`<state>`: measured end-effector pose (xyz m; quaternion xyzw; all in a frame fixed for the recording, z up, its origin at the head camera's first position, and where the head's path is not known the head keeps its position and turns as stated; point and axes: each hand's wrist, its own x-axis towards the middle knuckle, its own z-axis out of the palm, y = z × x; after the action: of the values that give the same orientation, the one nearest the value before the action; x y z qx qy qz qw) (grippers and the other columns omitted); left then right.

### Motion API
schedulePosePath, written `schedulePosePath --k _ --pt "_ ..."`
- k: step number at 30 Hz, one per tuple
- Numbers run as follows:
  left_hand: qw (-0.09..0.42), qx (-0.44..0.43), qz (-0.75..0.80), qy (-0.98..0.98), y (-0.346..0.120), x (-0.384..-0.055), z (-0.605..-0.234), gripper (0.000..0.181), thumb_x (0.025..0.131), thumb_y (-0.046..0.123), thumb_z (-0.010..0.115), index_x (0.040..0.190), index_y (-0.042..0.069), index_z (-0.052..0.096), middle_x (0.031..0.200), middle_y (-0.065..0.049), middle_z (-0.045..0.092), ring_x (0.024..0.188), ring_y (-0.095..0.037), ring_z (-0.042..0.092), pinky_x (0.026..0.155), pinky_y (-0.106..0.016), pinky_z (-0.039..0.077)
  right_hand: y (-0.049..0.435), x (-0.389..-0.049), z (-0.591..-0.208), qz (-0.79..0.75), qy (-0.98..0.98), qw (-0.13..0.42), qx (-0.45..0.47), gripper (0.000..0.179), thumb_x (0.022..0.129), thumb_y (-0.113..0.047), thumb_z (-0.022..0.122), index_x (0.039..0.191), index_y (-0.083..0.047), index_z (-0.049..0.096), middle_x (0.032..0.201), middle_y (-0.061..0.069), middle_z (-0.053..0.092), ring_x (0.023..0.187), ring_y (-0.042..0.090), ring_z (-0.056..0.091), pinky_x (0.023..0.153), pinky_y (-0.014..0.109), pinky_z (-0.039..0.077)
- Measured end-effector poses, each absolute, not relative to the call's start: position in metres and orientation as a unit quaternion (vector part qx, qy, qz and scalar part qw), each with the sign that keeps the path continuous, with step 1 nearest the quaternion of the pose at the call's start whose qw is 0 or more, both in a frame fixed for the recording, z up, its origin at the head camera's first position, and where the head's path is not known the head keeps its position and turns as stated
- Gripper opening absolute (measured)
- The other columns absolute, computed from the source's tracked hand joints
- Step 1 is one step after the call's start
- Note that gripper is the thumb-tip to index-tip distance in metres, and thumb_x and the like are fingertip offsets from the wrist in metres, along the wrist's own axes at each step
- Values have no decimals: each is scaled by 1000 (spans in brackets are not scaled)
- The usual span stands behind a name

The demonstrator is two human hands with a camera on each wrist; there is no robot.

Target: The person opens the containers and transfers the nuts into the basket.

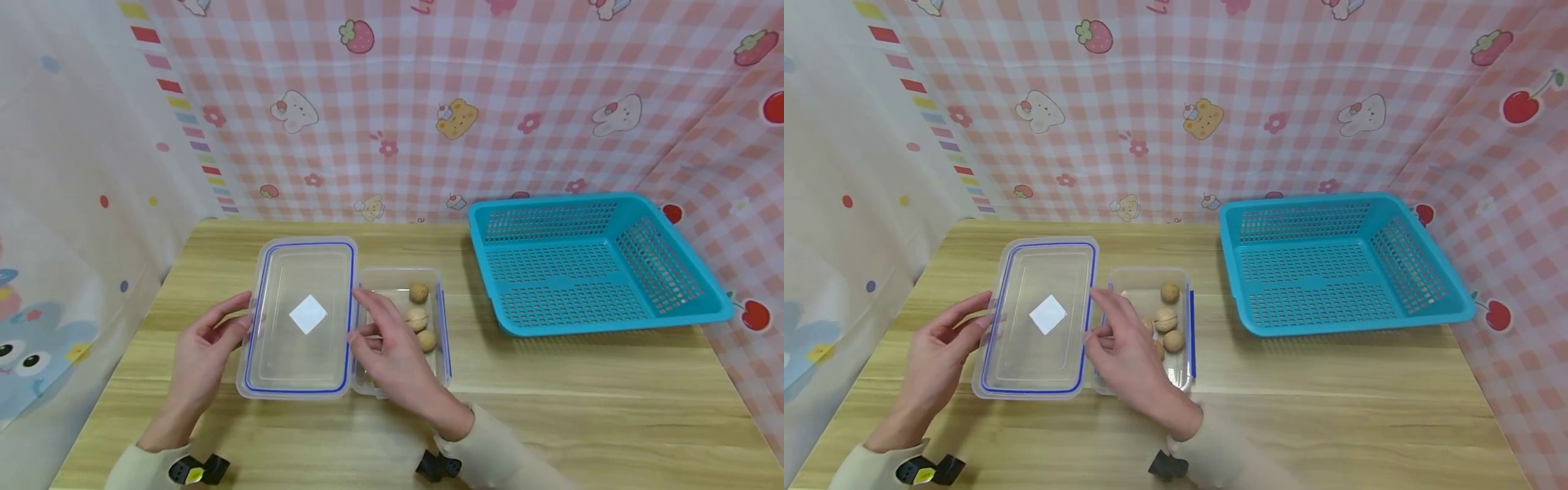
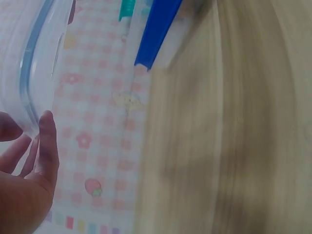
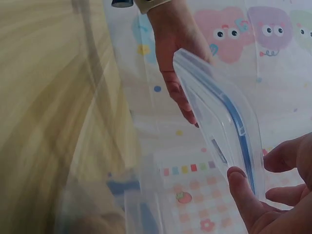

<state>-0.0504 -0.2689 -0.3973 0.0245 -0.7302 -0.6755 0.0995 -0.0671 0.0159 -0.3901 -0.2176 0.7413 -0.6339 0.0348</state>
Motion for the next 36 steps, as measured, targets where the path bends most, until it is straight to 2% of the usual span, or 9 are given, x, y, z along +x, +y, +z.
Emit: schedulePosePath --k 9,19,27,30,36 --pt "102 56 -652 -749 -290 -44 -404 36 102 8 65 137 0 65 120 14 70 97 0 70 81 -14 58 -9 -63 -396 -621 750 55 -221 63 101 -2 61 159 -9 40 162 6 38 105 19 67 85 23 60" --pt "94 64 -612 -783 -310 -45 -409 35 102 7 64 136 -1 64 118 17 68 98 3 68 80 -12 57 -33 -60 -405 -622 754 71 -202 68 97 0 63 160 -10 38 163 10 36 101 11 66 72 21 61" --pt "82 76 -611 -783 -322 -46 -413 33 102 5 64 134 -1 66 114 19 68 97 5 67 79 -12 57 -50 -57 -412 -625 752 75 -195 70 96 2 63 160 -4 36 165 16 32 101 12 66 71 18 59" --pt "73 79 -592 -799 -328 -47 -416 34 103 6 62 136 -3 64 114 22 67 97 6 66 78 -12 57 -57 -55 -415 -628 749 75 -195 70 95 4 63 159 -1 36 165 19 32 101 11 66 73 16 58" --pt "54 82 -536 -839 -339 -50 -421 39 106 10 58 140 -8 56 115 27 60 97 8 63 79 -12 57 -67 -52 -423 -623 755 85 -183 71 95 4 63 160 -2 34 166 17 31 101 10 66 67 15 57"
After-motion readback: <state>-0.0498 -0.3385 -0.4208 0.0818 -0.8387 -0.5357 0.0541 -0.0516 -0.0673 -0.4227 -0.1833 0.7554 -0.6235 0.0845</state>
